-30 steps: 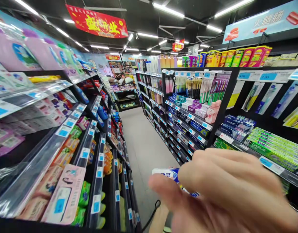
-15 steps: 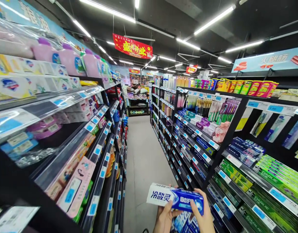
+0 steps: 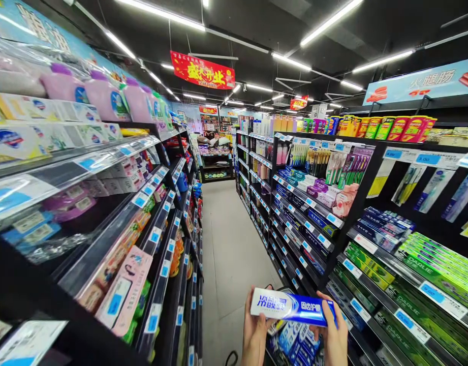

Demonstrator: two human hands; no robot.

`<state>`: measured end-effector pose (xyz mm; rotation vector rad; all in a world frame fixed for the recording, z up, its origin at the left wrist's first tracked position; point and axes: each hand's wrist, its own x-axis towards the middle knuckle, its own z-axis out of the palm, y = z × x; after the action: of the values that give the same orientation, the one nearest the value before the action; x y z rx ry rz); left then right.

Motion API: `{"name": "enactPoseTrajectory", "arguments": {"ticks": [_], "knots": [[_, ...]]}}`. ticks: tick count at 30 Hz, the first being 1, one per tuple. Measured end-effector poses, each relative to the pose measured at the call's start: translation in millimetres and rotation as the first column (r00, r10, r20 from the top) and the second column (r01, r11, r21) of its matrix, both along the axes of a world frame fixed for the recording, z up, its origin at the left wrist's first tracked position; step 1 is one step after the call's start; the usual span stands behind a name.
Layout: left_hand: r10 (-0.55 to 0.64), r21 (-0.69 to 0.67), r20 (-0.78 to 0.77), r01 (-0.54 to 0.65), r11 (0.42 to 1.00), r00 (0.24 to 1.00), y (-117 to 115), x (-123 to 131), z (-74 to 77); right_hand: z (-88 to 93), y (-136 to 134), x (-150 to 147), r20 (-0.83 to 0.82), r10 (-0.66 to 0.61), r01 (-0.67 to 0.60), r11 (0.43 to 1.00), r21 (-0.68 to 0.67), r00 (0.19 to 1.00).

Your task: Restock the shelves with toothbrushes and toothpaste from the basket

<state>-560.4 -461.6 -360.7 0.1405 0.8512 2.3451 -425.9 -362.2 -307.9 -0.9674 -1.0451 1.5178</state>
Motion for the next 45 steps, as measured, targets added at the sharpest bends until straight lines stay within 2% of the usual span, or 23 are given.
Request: {"name": "enactPoseTrajectory", "arguments": {"ticks": [3,6,10,13,16,27,34,39,45], "knots": [[0.017,-0.031,-0.004,-0.017,0.999,1.0,0,-1,3.7,-7.5,5,4,-0.045,0.018,-0.023,0.994,-0.105,0.999],[-0.037,-0.063,-0.019,0.036,0.997,0.999,-3,-2,3.6,-13.7,9,9,-0.058,0.002,-0.01,0.991,-0.13,0.998],[-0.089,-0.038,0.007,0.089,0.995,0.996,-5,-3,1.9,-15.6,9,12,-0.04,-0.012,0.008,0.995,-0.103,0.999],[-0.057,-0.006,0.067,0.057,0.998,0.996,-4,-3,0.5,-12.9,5,10,-0.062,-0.042,0.036,0.994,-0.099,0.997],[-0.025,0.007,0.113,0.025,1.0,0.993,-2,-3,-0.8,-10.4,4,8,-0.076,-0.02,0.013,0.995,-0.097,0.997],[-0.022,0.083,0.124,0.012,0.997,0.992,-13,0,5.0,-13.5,6,4,-0.133,0.029,-0.045,0.992,-0.12,0.991],[-0.005,0.015,0.056,0.004,1.0,0.998,-14,3,5.1,-14.9,7,9,-0.098,0.045,-0.055,0.994,-0.099,0.994],[-0.026,-0.04,0.033,0.027,0.999,0.999,-10,8,0.8,-14.3,2,15,-0.139,0.06,-0.068,0.996,-0.05,0.988],[-0.04,0.036,0.09,0.037,0.999,0.995,-8,5,3.0,-9.6,-2,23,-0.274,0.118,-0.124,0.992,-0.004,0.954]]}}
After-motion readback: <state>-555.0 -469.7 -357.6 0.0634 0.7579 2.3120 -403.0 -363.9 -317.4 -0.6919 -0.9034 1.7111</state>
